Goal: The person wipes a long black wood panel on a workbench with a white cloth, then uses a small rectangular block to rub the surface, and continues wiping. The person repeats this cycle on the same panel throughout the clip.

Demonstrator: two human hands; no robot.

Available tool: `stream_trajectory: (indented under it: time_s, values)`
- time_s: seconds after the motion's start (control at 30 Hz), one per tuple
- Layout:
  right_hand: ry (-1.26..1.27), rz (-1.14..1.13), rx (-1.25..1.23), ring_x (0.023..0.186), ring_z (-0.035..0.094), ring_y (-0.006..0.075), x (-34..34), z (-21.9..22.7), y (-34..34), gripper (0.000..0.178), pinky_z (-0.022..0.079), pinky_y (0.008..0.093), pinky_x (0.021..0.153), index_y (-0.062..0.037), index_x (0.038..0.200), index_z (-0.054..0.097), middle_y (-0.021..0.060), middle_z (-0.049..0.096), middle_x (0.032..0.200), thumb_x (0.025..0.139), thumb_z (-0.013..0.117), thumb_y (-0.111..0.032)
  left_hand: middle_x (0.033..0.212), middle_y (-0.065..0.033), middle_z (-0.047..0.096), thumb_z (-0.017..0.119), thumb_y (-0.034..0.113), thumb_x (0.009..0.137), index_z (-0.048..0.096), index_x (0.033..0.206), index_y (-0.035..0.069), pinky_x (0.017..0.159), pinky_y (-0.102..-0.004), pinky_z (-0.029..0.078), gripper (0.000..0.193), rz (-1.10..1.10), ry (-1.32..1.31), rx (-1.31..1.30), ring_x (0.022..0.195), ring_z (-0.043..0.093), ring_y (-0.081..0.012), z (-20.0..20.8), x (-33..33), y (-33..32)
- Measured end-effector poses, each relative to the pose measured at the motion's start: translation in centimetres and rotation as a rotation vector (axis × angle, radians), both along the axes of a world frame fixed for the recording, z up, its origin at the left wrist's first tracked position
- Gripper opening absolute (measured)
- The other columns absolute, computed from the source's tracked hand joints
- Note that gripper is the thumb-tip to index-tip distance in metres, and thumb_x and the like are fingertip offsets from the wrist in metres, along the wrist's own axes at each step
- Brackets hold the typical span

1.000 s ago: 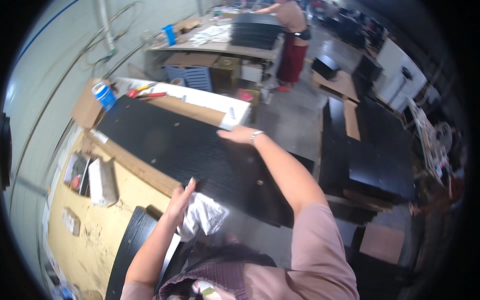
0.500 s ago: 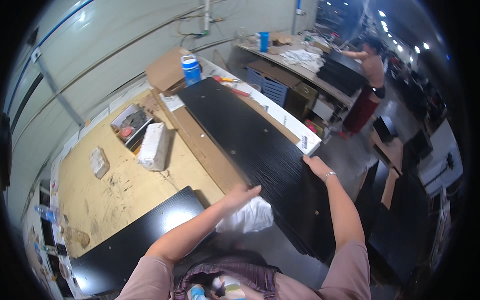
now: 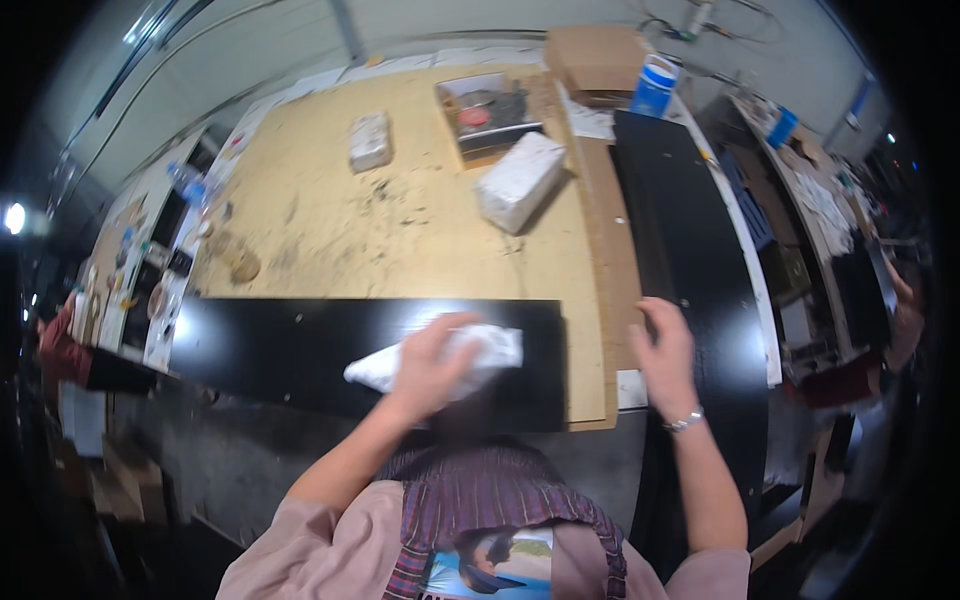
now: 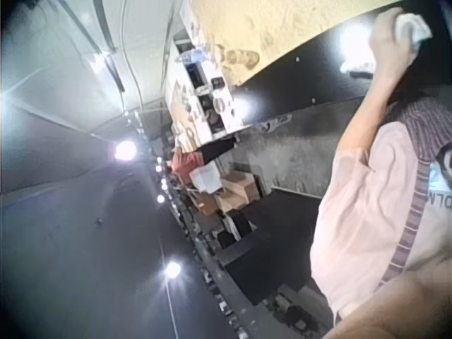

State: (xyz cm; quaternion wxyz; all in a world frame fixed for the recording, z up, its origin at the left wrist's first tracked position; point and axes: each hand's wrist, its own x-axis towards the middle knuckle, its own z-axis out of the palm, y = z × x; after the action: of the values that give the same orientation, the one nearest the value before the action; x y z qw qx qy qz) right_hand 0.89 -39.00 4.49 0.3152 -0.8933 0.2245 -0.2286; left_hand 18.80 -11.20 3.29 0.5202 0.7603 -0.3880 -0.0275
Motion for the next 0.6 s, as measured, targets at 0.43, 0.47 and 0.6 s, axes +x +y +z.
stream_trajectory:
  time_s: [0.43, 0.47, 0.6]
  values:
    - [0.167, -0.155, 0.055, 0.141, 0.041, 0.0425, 8.7, -12.3, 12.2, 0.074, 0.034, 0.0447, 0.117, 0.0078, 0.150, 0.033, 0.0312, 0.040, 0.152, 0.093, 0.069, -0.024, 0.140, -0.0181, 0.061, 0.068, 0.027, 0.094, 0.053, 0.145, 0.009, 0.108, -0.0455, 0.044, 0.056, 1.053, -0.156, 0.496, 0.126, 0.059, -0.0368, -11.9, 14.9, 42.6]
    - [0.174, -0.244, 0.026, 0.138, 0.044, 0.0440, 8.3, -12.7, 11.1, 0.074, 0.036, 0.0453, 0.116, 0.0085, 0.149, 0.033, 0.0319, 0.043, 0.149, 0.093, 0.068, -0.025, 0.132, -0.0168, 0.067, 0.068, 0.026, 0.095, 0.055, 0.143, 0.013, 0.102, -0.0464, 0.049, 0.052, 1.336, 0.153, 0.705, 0.117, 0.065, -0.0372, -8.1, 16.2, 41.4]
    - [0.270, -0.376, -0.028, 0.123, 0.056, 0.0486, 8.9, -12.8, 11.3, 0.071, 0.045, 0.0491, 0.105, 0.0102, 0.145, 0.039, 0.0351, 0.057, 0.134, 0.096, 0.064, -0.035, 0.135, -0.0189, 0.064, 0.061, 0.023, 0.098, 0.053, 0.145, 0.010, 0.108, -0.0461, 0.044, 0.049, 1.027, 0.007, 0.318, 0.123, 0.061, -0.0355, -6.8, 18.3, 38.4]
